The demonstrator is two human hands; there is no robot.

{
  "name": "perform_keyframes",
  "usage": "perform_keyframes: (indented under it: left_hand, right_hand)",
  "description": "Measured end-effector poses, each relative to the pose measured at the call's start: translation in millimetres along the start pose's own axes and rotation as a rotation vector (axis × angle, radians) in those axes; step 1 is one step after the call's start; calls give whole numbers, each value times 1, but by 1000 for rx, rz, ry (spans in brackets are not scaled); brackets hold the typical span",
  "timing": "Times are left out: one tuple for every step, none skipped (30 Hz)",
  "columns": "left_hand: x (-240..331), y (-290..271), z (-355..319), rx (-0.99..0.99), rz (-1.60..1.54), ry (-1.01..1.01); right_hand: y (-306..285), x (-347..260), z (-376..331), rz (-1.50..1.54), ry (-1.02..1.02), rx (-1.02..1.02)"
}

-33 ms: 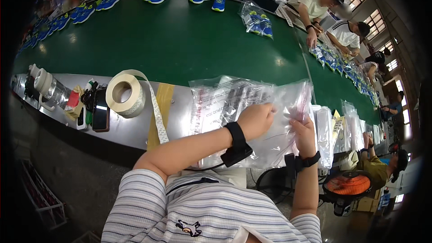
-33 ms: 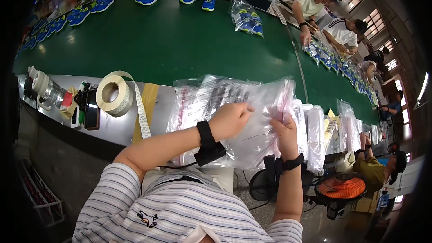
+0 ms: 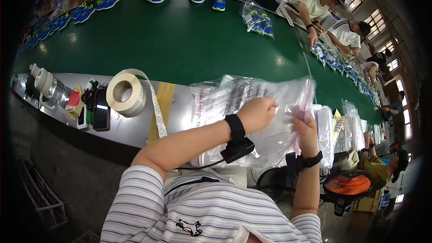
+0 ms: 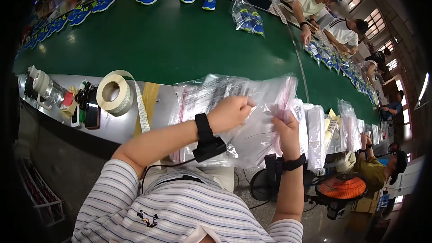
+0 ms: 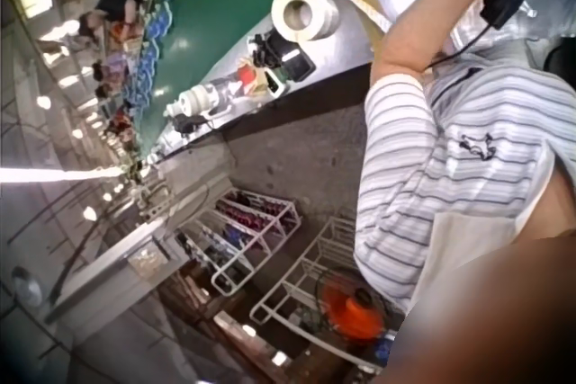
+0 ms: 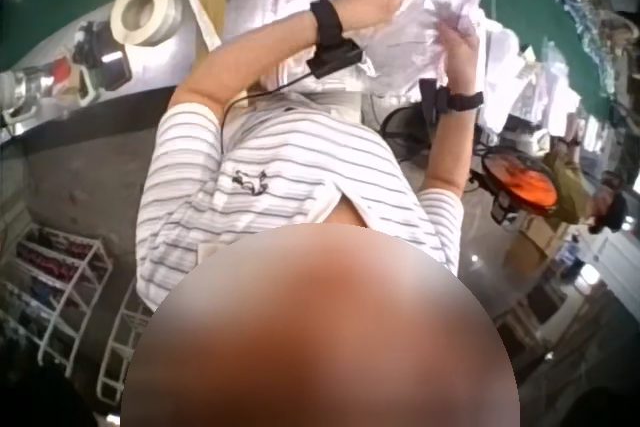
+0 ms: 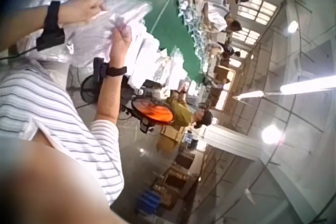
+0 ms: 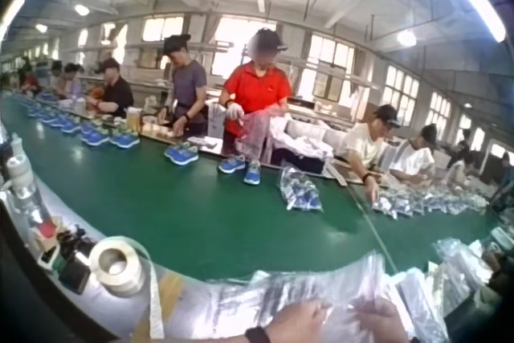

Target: The person places a sneaker into a clear plastic bag and seals it. They then apply a strip of adhesive tape to the top of the bag to secure the closure. The person repeats this process with additional shoes and bags on the assembly line.

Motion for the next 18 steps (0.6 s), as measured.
perform_keyframes:
  left_hand:
    - [8, -12, 9, -65, -34, -7]
    - [14, -24, 16, -142, -65, -63]
    - [22, -37, 23, -191, -72, -50]
    - [29, -51, 28, -200, -23, -64]
    - [35, -60, 32, -211, -6, -114]
    - [42, -68, 32, -243, -21, -145]
    - [51, -77, 30, -267, -47, -153]
    - [58, -90, 29, -234, -35, -170]
    - [66, -106, 27, -195, -34, -176]
    - [71, -124, 24, -192, -13, -189]
    - [76, -144, 21, -182, -7, -190]
    - [76, -163, 16, -168, -43, -204]
    - [73, -182, 12, -146, -86, -215]
    - [66, -196, 8, -124, -142, -239]
    - [60, -211, 3, -145, -236, -213]
    - [49, -225, 0, -170, -294, -249]
    - [35, -238, -6, -125, -298, -271]
    - [20, -250, -12, -83, -301, -295]
  right_hand:
    - [1, -11, -2, -79, -14, 9]
    - [7, -23, -5, -67, -91, -15]
    - [12, -33, -6, -116, -117, -27]
    - [16, -43, -7, -158, -149, -39]
    - [20, -52, -6, -207, -180, -44]
    - [26, -60, -5, -168, -223, -67]
    - [27, -67, -4, -181, -225, -65]
    - [26, -74, -3, -205, -225, -66]
    - [24, -80, -2, -228, -233, -71]
    - [21, -87, -3, -122, -270, -103]
    - [13, -89, -2, -148, -225, -56]
    - [6, -92, -1, -157, -211, -47]
    - [-1, -94, -1, -159, -197, -30]
    - [-7, -93, 0, -165, -175, -6]
    - [-11, -92, 0, -179, -156, 11]
    - [-10, -94, 0, -169, -198, -45]
    - [-16, -90, 1, -198, -140, 13]
    - [-13, -92, -1, -153, -198, -39]
Point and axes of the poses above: each hand's wrist, its own z-axis towards the middle knuckle, its own y-axis out of the palm, x = y × z, the point moved 6 cm from there along z, towards the middle knuckle, and after that the axes turned 6 degrees about z, right-handed, at the moved point
